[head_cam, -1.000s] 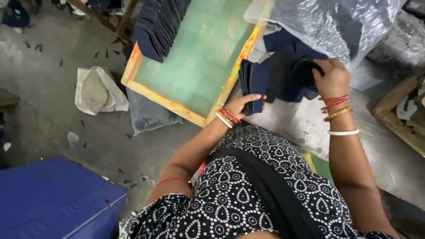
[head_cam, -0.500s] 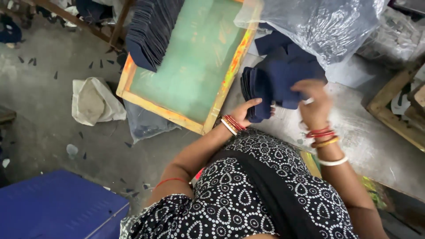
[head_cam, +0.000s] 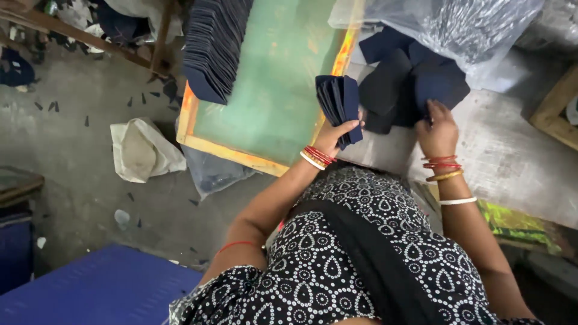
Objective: The person folds dark blue fabric pieces by hand and stacks them on a green table. They repeatedly pick up pieces, fold them, and add them to a growing pile, occasionally adjusting the stack.
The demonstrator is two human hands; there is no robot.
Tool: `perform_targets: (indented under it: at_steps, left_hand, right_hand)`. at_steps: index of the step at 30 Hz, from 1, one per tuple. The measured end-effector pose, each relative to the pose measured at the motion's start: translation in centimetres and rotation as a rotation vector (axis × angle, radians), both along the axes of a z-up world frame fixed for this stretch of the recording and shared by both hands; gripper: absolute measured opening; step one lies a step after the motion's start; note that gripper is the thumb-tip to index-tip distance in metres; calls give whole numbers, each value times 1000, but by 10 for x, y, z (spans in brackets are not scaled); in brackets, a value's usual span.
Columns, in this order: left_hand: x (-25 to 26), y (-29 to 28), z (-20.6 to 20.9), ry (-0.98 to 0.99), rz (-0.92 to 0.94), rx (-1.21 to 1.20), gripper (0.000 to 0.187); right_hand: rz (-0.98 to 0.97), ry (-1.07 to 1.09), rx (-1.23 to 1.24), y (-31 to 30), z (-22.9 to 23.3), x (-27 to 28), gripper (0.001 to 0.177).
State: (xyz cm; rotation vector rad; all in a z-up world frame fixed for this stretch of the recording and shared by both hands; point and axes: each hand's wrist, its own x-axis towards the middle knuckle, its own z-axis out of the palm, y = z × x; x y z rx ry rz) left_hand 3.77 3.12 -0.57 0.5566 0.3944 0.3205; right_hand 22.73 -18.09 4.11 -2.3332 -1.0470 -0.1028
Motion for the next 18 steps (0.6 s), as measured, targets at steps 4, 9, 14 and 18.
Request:
perform_targets:
  at_steps: [4, 9, 14, 18]
  left_hand:
    - [5, -16, -3, 81, 21, 100, 54]
    - [17, -16, -12, 108, 145, 97, 63]
    - [9, 11, -26, -31, 19, -149, 48]
    - [-2, 26, -11, -22, -19, -100, 56]
  right_hand:
    - [-78, -44, 111, 24, 31, -40, 34]
    - [316, 322, 47, 60, 69, -87, 33]
    - [508, 255, -80, 81, 81, -72, 36]
    - [463, 154, -305, 94, 91, -82, 39]
